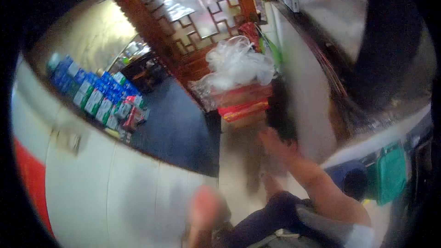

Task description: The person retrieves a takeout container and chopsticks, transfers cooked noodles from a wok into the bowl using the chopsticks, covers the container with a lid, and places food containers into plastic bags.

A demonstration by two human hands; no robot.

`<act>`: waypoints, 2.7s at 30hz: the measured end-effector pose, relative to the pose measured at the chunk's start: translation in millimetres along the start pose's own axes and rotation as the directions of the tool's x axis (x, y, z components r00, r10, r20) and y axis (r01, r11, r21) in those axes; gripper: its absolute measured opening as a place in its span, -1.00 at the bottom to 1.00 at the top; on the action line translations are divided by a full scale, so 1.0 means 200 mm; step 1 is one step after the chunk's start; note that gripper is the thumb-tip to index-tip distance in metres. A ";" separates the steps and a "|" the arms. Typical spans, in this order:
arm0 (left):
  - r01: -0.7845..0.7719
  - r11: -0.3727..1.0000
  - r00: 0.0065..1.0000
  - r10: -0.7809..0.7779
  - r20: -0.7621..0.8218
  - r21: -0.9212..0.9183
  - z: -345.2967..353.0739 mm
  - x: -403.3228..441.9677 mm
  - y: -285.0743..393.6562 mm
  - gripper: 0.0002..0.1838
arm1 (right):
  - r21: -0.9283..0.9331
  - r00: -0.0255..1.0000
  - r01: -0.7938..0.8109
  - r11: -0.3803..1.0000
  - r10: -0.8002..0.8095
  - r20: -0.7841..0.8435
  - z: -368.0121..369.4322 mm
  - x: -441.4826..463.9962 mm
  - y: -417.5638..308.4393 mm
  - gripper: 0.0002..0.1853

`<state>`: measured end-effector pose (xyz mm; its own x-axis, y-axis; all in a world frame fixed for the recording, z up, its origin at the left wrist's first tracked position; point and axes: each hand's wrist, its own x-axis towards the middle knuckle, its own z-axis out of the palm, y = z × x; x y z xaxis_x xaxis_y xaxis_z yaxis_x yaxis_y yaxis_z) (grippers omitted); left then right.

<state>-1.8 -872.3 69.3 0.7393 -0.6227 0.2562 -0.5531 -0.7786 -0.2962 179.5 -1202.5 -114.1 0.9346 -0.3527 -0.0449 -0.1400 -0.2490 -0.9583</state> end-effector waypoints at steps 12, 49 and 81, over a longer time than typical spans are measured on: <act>0.000 -0.995 0.625 -0.080 0.776 -0.103 1.07 1.49 -0.73 -0.74 | -0.059 0.664 -0.214 0.975 0.101 -0.741 -0.41 2.54 0.14 -0.67; 0.901 -0.398 0.396 0.582 0.710 -0.175 1.77 4.17 0.10 -0.63 | 0.109 0.556 -0.242 0.964 0.230 -0.799 -0.05 2.13 -0.54 -0.77; 0.282 0.003 -0.304 0.949 -0.086 -0.960 0.47 1.89 0.64 -0.86 | 0.096 -0.045 -0.672 0.734 0.089 -0.995 0.22 -0.88 -0.82 -0.62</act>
<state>243.1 -1198.9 41.4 -0.7823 -0.5565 -0.2799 -0.1620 -0.2521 0.9540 51.5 -1060.1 38.5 -0.3794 -0.9040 0.1972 -0.6995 0.1408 -0.7006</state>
